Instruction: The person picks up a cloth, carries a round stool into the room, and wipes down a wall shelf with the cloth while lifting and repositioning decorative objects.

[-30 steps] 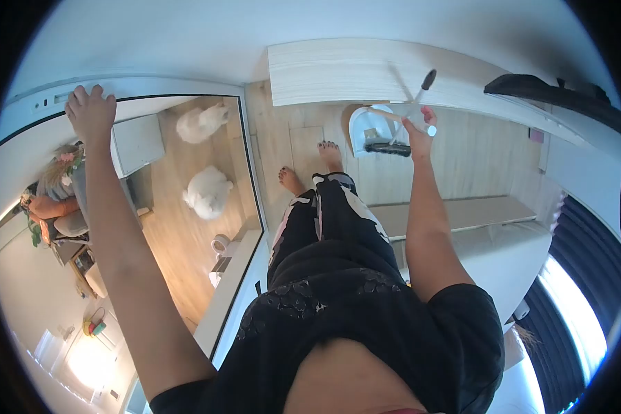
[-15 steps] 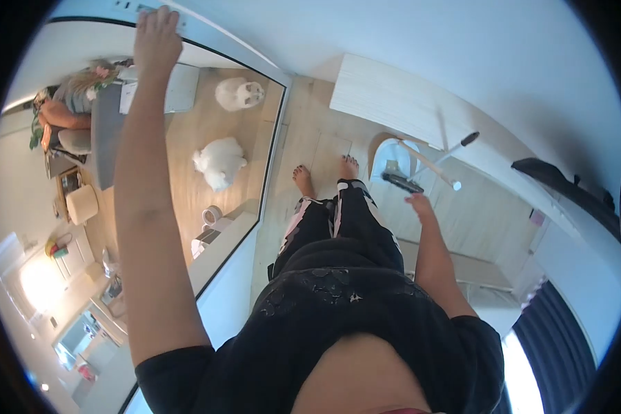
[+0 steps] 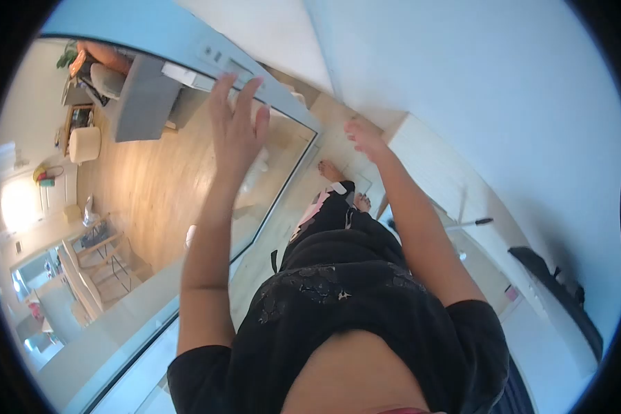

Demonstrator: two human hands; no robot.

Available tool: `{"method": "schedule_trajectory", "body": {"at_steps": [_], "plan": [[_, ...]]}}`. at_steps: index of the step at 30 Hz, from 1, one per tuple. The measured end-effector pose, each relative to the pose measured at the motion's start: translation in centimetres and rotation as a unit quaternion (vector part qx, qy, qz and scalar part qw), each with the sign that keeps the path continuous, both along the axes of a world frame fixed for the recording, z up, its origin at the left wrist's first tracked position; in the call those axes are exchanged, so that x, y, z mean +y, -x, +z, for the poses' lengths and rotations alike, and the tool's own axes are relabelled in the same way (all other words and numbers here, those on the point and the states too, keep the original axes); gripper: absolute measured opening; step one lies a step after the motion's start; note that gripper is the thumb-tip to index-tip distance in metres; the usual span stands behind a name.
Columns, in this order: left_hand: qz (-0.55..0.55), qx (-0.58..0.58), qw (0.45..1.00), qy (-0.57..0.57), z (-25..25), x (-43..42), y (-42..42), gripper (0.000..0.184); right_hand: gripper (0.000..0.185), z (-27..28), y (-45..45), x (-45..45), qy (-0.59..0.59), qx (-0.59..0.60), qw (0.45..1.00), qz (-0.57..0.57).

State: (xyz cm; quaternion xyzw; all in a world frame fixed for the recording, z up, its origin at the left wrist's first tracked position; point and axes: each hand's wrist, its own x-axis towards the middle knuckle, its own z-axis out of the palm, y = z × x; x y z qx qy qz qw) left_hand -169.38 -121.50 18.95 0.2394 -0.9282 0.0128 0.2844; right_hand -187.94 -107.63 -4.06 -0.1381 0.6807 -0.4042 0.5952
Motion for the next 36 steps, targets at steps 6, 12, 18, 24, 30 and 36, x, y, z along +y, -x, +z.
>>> {"method": "schedule_trajectory", "body": {"at_steps": [6, 12, 18, 24, 30, 36], "plan": [[0.174, 0.207, 0.932, -0.241, 2.0, 2.7, -3.3, 0.072, 0.042, 3.2, 2.1, -18.6, 0.13, 0.088, 0.987, 0.044], [0.174, 0.24, 0.927, -0.229, 0.1, 3.1, -9.6, 0.069, 0.049, 6.3, 0.0, -24.8, 0.102, 0.045, 0.989, 0.101], [0.293, 0.17, 0.924, -0.176, -1.7, 5.2, -14.6, 0.044, 0.074, 1.2, -4.3, -29.6, -0.123, -0.052, 0.982, 0.132], [0.503, 0.167, 0.846, -0.061, -3.9, 8.3, -11.8, 0.052, 0.073, -2.1, -5.8, -35.4, -0.158, -0.042, 0.953, 0.255], [0.626, 0.526, 0.525, -0.234, -5.9, 6.6, -6.8, 0.061, 0.072, -1.3, -6.5, -42.1, -0.204, -0.023, 0.927, 0.315], [0.717, 0.48, 0.459, -0.209, -8.5, 4.2, -7.5, 0.056, 0.066, -2.1, -9.9, -49.3, -0.153, -0.001, 0.871, 0.467]]}}
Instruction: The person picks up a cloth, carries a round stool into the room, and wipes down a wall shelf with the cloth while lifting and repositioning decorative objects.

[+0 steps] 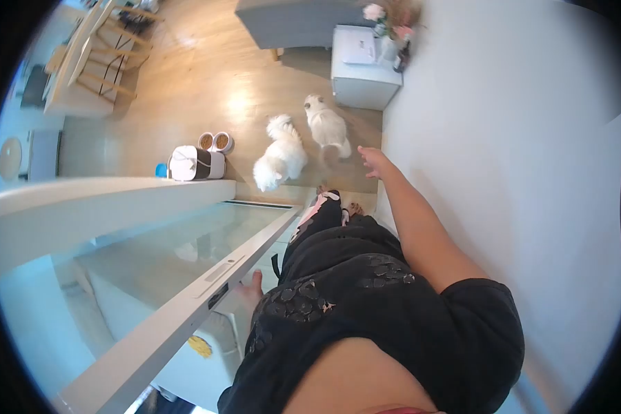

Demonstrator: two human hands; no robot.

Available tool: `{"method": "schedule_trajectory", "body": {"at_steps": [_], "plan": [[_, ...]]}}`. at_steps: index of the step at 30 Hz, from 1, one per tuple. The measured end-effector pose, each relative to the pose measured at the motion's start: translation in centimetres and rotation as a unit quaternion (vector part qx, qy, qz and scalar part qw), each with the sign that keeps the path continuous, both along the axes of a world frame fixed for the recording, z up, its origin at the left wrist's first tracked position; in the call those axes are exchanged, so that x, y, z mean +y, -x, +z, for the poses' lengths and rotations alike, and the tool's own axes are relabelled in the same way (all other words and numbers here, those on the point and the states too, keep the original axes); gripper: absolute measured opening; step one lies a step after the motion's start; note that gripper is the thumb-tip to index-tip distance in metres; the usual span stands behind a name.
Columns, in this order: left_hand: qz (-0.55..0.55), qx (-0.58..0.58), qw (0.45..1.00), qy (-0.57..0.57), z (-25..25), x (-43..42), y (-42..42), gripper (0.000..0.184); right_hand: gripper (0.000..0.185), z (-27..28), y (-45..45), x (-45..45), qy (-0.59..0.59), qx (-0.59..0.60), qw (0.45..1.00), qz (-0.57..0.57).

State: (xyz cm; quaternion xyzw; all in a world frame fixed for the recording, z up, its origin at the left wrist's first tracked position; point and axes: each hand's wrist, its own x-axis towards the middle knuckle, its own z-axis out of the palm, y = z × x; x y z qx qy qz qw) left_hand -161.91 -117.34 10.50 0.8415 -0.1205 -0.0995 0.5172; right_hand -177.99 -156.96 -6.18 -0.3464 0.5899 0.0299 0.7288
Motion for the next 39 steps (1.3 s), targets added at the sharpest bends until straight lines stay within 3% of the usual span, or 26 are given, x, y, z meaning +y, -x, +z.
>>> {"method": "schedule_trajectory", "body": {"at_steps": [2, 4, 7, 11, 14, 15, 17, 19, 20, 21, 22, 23, 24, 25, 27, 29, 34, 37, 39], "plan": [[0.021, 0.037, 0.987, -0.157, 0.4, -1.0, -0.3, 0.049, 0.059, -2.0, -1.8, -2.9, 0.034, 0.01, 0.997, 0.07], [0.064, 0.057, 0.99, -0.111, 0.6, -2.3, -0.2, 0.044, 0.039, -3.5, -4.1, -5.4, 0.035, 0.023, 0.994, 0.105], [0.135, 0.048, 0.989, -0.044, 1.4, -5.3, 0.0, 0.035, 0.025, -2.3, -8.5, -9.2, 0.079, 0.022, 0.981, 0.177], [0.272, 0.143, 0.947, -0.09, 1.9, -6.0, -0.1, 0.035, 0.026, -1.2, -14.7, -13.2, 0.067, -0.01, 0.972, 0.225], [0.378, 0.156, 0.91, 0.067, 1.9, -7.3, 1.6, 0.036, 0.027, -1.3, -18.9, -15.6, 0.07, 0.012, 0.959, 0.273], [0.394, 0.156, 0.903, 0.068, 1.6, -6.7, 2.0, 0.036, 0.027, -0.8, -20.5, -16.2, 0.072, 0.026, 0.949, 0.304], [0.411, 0.075, 0.908, 0.039, -0.8, -5.0, 3.9, 0.034, 0.028, -0.4, -24.0, -18.1, 0.067, 0.038, 0.928, 0.364], [0.455, 0.033, 0.89, 0.009, 1.1, -7.4, 5.9, 0.033, 0.028, -0.8, -27.1, -20.1, 0.074, 0.02, 0.908, 0.412], [0.461, 0.143, 0.874, -0.058, 4.4, -10.6, 4.9, 0.033, 0.028, -2.7, -28.3, -21.6, 0.067, 0.015, 0.891, 0.448], [0.459, 0.252, 0.844, -0.115, 6.4, -13.1, 4.5, 0.034, 0.029, -6.0, -29.7, -23.3, 0.091, -0.026, 0.874, 0.476], [0.343, 0.291, 0.845, -0.289, 5.4, -12.2, 6.3, 0.036, 0.03, -8.1, -30.9, -24.3, 0.114, -0.066, 0.857, 0.498], [0.373, 0.299, 0.83, -0.289, 7.1, -15.3, 6.4, 0.036, 0.031, -7.2, -32.4, -25.3, 0.176, -0.069, 0.806, 0.561], [0.254, 0.346, 0.819, -0.381, 9.8, -19.5, 4.1, 0.038, 0.033, -5.9, -33.8, -26.5, 0.239, -0.072, 0.749, 0.614], [0.122, 0.385, 0.792, -0.458, 11.5, -22.2, 1.7, 0.042, 0.033, -5.7, -35.1, -27.4, 0.231, -0.078, 0.737, 0.63], [0.098, 0.104, 0.743, -0.654, 12.7, -24.1, -0.7, 0.051, 0.034, -5.4, -37.6, -29.5, 0.284, -0.006, 0.635, 0.719], [0.117, 0.126, 0.656, -0.735, 12.1, -22.4, -0.9, 0.062, 0.034, -6.0, -40.6, -30.5, 0.29, -0.013, 0.605, 0.742], [0.084, 0.168, 0.62, -0.762, 12.1, -20.7, 2.8, 0.063, 0.035, -6.1, -44.7, -29.6, 0.284, -0.092, 0.566, 0.768], [0.089, 0.167, 0.61, -0.769, 11.7, -20.0, 3.7, 0.06, 0.032, -5.9, -46.9, -27.4, 0.267, -0.123, 0.488, 0.822], [0.09, 0.165, 0.601, -0.777, 12.1, -19.3, 5.1, 0.059, 0.033, -5.8, -47.2, -26.6, 0.25, -0.082, 0.492, 0.83]]}}
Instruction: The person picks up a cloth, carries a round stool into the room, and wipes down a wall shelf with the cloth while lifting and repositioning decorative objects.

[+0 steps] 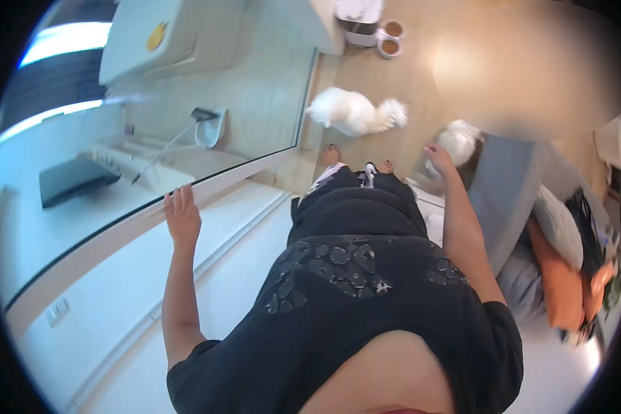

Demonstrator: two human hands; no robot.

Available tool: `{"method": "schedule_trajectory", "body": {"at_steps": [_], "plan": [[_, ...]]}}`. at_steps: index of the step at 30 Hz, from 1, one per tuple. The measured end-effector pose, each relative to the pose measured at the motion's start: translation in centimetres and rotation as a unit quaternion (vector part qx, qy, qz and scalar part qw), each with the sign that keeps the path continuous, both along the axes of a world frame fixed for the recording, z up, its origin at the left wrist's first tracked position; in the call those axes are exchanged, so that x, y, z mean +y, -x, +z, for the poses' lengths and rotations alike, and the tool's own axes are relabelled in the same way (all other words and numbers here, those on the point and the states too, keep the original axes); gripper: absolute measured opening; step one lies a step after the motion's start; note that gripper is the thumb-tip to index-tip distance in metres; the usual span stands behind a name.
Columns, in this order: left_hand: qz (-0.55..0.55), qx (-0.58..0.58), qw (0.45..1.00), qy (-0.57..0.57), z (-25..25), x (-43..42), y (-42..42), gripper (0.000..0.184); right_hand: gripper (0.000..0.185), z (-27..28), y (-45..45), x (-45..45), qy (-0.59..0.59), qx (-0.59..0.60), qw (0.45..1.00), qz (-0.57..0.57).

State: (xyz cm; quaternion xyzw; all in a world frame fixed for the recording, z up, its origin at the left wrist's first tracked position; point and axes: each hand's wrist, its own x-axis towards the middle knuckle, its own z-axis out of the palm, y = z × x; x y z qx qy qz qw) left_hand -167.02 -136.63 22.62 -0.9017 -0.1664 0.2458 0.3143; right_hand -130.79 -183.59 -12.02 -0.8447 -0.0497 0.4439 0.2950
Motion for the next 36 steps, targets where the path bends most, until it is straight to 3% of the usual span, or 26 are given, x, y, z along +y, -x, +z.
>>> {"method": "schedule_trajectory", "body": {"at_steps": [8, 18, 19, 21, 24, 28, 36], "plan": [[0.099, 0.009, 0.995, 0.03, -0.2, -3.6, 1.0, 0.061, 0.037, -1.7, -0.9, 1.4, -0.001, 0.006, 0.997, 0.079], [0.154, 0.036, 0.987, 0.035, -0.6, -4.7, 1.7, 0.06, 0.04, -2.4, -5.3, 1.8, 0.025, 0.027, 0.996, 0.079], [0.153, 0.035, 0.987, 0.04, -0.8, -4.6, 2.3, 0.061, 0.04, -3.1, -6.0, 1.9, 0.03, 0.023, 0.996, 0.075], [0.188, 0.064, 0.979, 0.053, -0.8, -5.2, 5.6, 0.066, 0.05, -4.1, -4.0, 0.9, -0.084, 0.148, 0.983, -0.061], [0.15, 0.066, 0.984, 0.071, -0.5, -5.3, 5.5, 0.068, 0.059, 2.5, -5.4, 3.8, -0.098, 0.192, 0.966, -0.143], [0.214, 0.098, 0.967, 0.102, 0.2, -5.5, 6.2, 0.069, 0.062, 3.2, -7.5, 5.8, -0.121, 0.194, 0.963, -0.139], [0.286, 0.172, 0.941, 0.063, -0.1, -7.3, 6.3, 0.065, 0.061, 2.7, -10.9, 7.4, -0.182, 0.18, 0.96, -0.115]]}}
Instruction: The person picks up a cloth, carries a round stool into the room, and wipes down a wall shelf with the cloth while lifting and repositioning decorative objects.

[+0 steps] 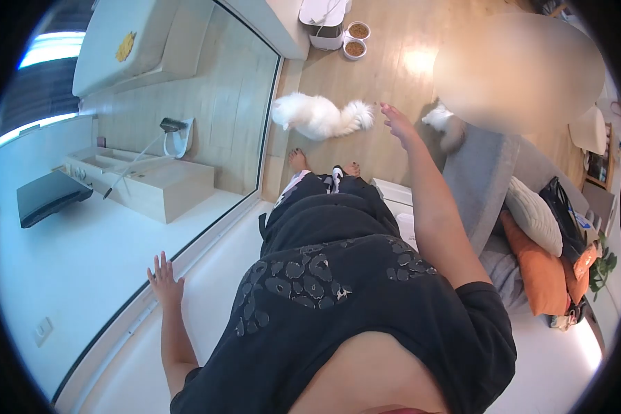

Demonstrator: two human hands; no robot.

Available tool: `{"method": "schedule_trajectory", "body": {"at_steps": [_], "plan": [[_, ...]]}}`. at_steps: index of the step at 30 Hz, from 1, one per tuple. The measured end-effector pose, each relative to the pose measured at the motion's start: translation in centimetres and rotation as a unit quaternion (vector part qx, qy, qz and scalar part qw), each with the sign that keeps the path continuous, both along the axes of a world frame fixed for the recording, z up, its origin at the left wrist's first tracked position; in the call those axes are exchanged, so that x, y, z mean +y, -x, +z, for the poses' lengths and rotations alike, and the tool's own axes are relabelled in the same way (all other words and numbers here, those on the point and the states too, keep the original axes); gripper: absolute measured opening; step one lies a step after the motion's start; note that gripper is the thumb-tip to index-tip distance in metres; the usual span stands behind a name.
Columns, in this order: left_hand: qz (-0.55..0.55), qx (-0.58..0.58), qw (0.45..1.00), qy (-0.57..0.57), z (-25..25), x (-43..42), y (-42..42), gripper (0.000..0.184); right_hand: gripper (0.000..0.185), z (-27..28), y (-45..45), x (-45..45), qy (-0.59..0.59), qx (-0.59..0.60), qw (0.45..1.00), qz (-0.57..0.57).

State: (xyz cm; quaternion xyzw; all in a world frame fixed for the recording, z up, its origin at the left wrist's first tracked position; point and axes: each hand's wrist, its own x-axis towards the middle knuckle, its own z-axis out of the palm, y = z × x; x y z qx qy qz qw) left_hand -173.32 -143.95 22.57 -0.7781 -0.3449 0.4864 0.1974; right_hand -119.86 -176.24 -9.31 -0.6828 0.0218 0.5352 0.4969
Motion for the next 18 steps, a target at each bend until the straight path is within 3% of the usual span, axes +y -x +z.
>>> {"method": "schedule_trajectory", "body": {"at_steps": [6, 11, 13, 15, 18], "plan": [[-0.003, 0.074, 0.997, -0.012, -1.0, -0.1, 2.5, 0.071, 0.059, -0.4, -2.4, -0.2, 0.063, 0.011, 0.998, -0.012], [-0.038, 0.123, 0.991, -0.04, -1.9, 0.2, 4.8, 0.072, 0.059, 0.5, -4.4, 1.5, 0.025, -0.011, 1.0, -0.01], [-0.076, 0.12, 0.988, -0.052, -2.6, -1.2, 9.3, 0.072, 0.059, 0.8, -0.4, 0.0, 0.015, -0.021, 0.999, -0.02], [-0.024, 0.11, 0.993, -0.043, -2.8, -1.2, 8.8, 0.072, 0.059, 1.3, -1.1, 0.6, -0.026, -0.049, 0.998, 0.005], [-0.059, 0.136, 0.986, -0.073, -4.5, -0.5, 10.4, 0.077, 0.06, 2.4, -3.0, 1.2, -0.029, -0.04, 0.998, 0.03]]}}
